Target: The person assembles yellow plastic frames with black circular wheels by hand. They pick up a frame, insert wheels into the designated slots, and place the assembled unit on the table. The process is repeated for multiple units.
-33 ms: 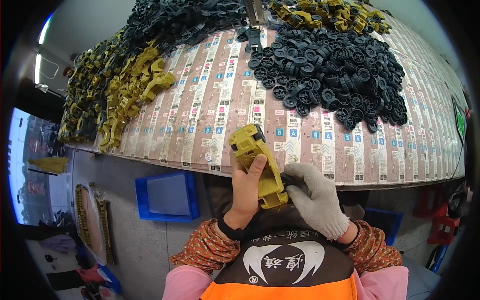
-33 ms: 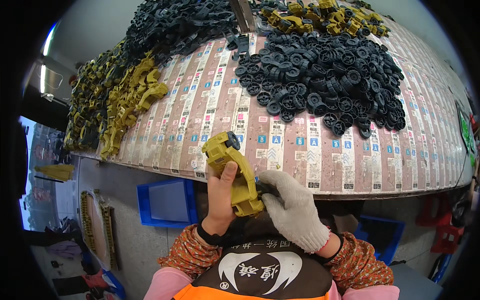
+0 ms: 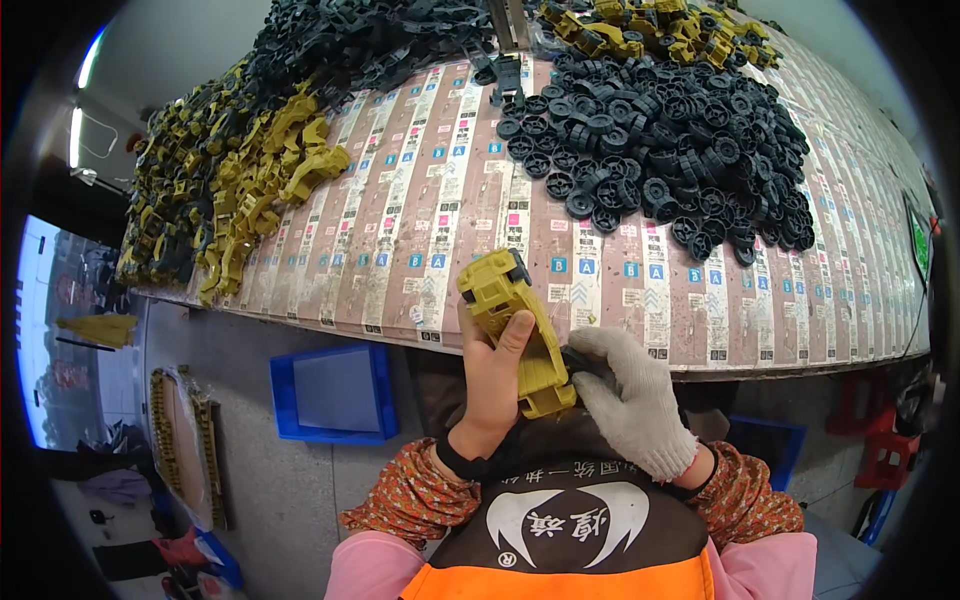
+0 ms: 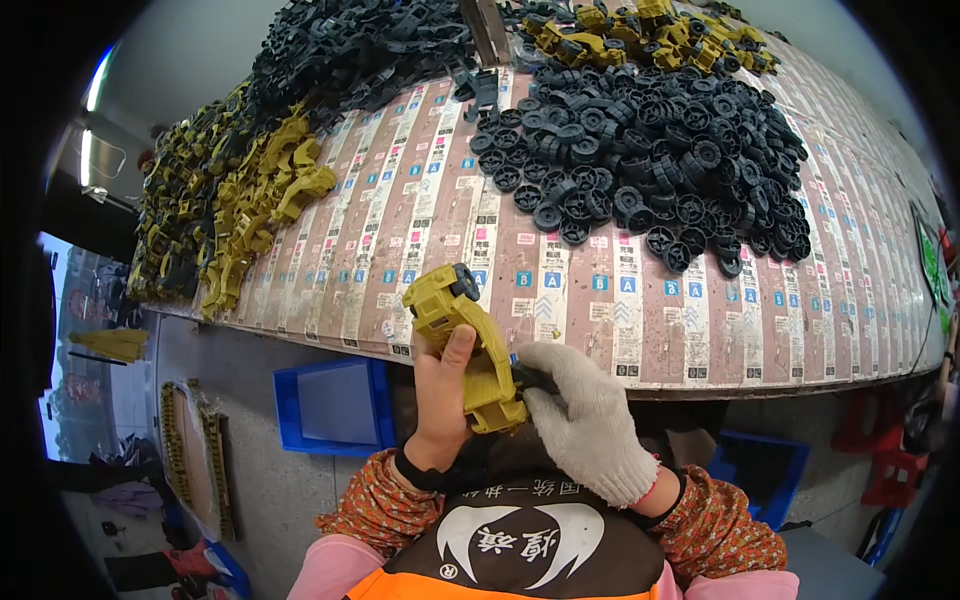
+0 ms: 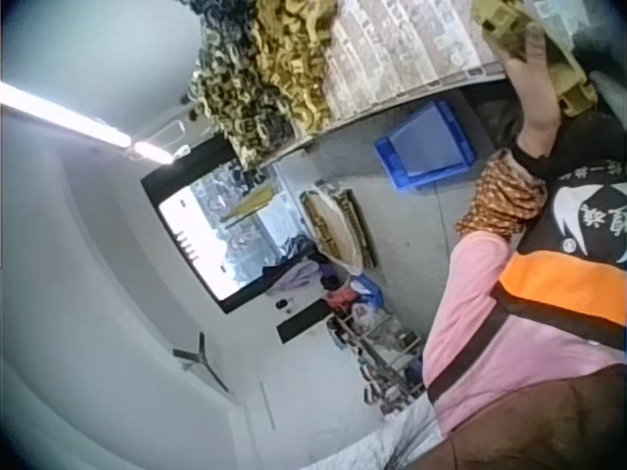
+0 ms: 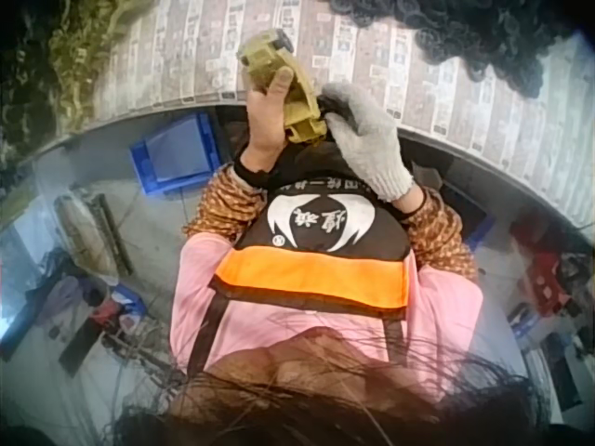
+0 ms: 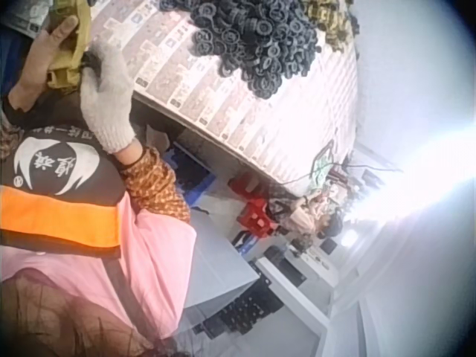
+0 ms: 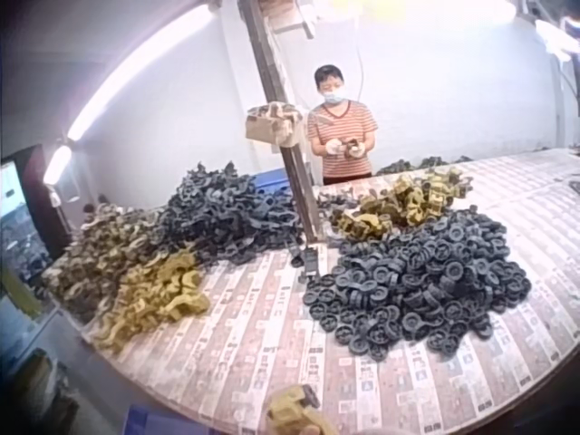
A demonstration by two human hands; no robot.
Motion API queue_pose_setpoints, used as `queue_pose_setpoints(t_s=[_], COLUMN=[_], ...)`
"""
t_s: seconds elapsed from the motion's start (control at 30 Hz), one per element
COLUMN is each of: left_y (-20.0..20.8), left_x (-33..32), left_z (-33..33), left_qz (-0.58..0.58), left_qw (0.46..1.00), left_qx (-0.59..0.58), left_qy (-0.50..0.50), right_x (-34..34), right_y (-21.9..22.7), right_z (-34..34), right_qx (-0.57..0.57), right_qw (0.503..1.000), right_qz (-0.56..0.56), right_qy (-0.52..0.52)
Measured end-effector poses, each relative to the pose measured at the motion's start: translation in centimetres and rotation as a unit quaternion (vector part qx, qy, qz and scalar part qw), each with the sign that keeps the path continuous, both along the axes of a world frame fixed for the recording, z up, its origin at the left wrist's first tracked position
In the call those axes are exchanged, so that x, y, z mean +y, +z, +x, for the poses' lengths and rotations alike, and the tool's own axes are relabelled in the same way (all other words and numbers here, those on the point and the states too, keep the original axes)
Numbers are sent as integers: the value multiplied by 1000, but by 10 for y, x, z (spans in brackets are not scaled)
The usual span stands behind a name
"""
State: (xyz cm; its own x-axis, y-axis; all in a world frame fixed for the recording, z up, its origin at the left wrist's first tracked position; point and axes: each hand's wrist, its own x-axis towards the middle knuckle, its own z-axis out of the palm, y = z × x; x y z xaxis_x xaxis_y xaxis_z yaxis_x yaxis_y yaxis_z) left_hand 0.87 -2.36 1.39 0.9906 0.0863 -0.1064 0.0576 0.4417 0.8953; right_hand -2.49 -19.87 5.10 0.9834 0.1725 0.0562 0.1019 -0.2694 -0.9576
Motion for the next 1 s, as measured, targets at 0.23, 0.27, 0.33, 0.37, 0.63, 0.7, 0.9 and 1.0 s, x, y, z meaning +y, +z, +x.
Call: queue_pose_setpoints(t_s=[0.23,0.27,0.33,0.37,0.63,0.7,0.9,1.0], left_y=[-4,-4,-5,-8,-24,-26,13,33], left_x=[-2,-7,-10,-8,2,-2,-4,-1], left_z=[-9,-12,-18,-20,-13,-6,39,65], left_qz=[83,90,132,175,274,242,71,-11], left_qw=[990,986,975,961,893,904,985,989], left_qx=[-110,-136,-178,-211,-351,-344,-149,-129], left_qy=[21,22,31,28,-65,-68,-49,-75], right_x=[11,10,8,9,9,8,17,10], right_y=[3,6,5,9,19,17,45,36], right_z=[-14,-15,-10,-9,9,15,53,87], right_qx=[-116,-110,-98,-79,14,20,34,-31], right_qw=[988,985,989,991,996,995,984,978], right_qz=[-103,-131,-113,-105,-87,-93,-151,-198], right_qy=[-13,-16,-19,-22,2,11,88,55])
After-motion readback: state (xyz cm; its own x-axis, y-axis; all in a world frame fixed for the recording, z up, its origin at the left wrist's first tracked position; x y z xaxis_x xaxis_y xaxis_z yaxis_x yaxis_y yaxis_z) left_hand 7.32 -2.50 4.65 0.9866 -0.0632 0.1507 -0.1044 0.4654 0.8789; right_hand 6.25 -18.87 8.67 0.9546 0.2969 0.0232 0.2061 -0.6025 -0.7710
